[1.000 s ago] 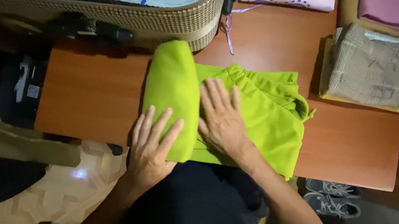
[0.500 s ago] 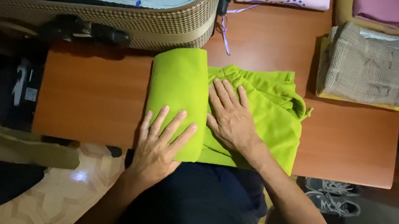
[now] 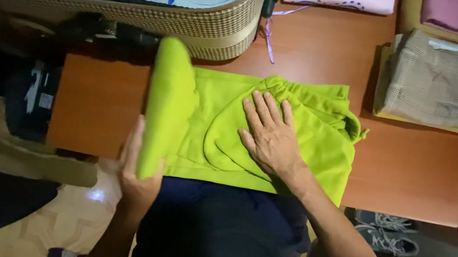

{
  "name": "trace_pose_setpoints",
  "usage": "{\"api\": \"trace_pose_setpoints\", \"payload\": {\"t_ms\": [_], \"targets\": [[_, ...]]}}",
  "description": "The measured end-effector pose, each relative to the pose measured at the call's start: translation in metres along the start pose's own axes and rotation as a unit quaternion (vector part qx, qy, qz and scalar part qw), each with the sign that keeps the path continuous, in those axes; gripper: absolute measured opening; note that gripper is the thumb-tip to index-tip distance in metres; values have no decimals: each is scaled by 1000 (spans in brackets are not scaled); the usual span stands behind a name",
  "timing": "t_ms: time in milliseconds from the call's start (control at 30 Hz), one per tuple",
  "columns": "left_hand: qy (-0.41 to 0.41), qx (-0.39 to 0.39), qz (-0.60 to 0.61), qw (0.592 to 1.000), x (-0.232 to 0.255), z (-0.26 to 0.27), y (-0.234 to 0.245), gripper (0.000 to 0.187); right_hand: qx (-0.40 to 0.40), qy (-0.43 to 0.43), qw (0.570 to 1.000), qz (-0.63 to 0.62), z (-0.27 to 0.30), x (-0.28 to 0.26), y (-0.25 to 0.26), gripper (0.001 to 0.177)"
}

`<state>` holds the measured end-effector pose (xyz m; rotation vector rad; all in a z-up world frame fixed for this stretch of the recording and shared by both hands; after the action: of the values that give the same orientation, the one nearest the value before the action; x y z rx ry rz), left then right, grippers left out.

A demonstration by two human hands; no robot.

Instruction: The person is folding clothes and placing them into a suitcase.

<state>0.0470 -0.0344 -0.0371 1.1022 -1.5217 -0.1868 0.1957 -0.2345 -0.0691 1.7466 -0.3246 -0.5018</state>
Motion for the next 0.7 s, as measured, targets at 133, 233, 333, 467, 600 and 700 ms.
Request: {"api": "trace_pose_setpoints", "payload": {"t_ms": [133, 233, 333, 467, 600, 700], "targets": [[-11, -3, -40, 999, 8, 2, -3, 58, -2, -5, 1000, 9, 0, 1, 0, 67], [-69, -40, -175, 981, 41, 16, -43, 57, -3, 0, 1000, 3, -1, 0, 0, 68], [-67, -90, -223, 968, 73, 9, -53, 61, -1, -9, 1000, 4, 2, 4, 0, 67], [-65, -164, -154, 972, 77, -6, -37, 72, 9, -22, 1000, -6, 4, 7, 2, 58], [-10, -196, -87, 977, 38, -17, -35, 71, 33, 22, 996, -85, -6, -9, 8, 69], [118, -193, 11, 974, 9, -32, -38, 82, 23, 12, 995, -97, -7, -7, 3, 74]]}}
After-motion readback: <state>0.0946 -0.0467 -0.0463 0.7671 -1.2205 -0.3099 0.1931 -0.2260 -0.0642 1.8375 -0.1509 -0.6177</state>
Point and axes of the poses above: each hand's wrist, its own z-axis away from the middle knuckle, its own y-axis out of the back of the hand, x = y × z, the point moved 10 cm from there along -z, towards the middle knuckle, and after that the axes turned 14 degrees about y, right-handed, at the moved point
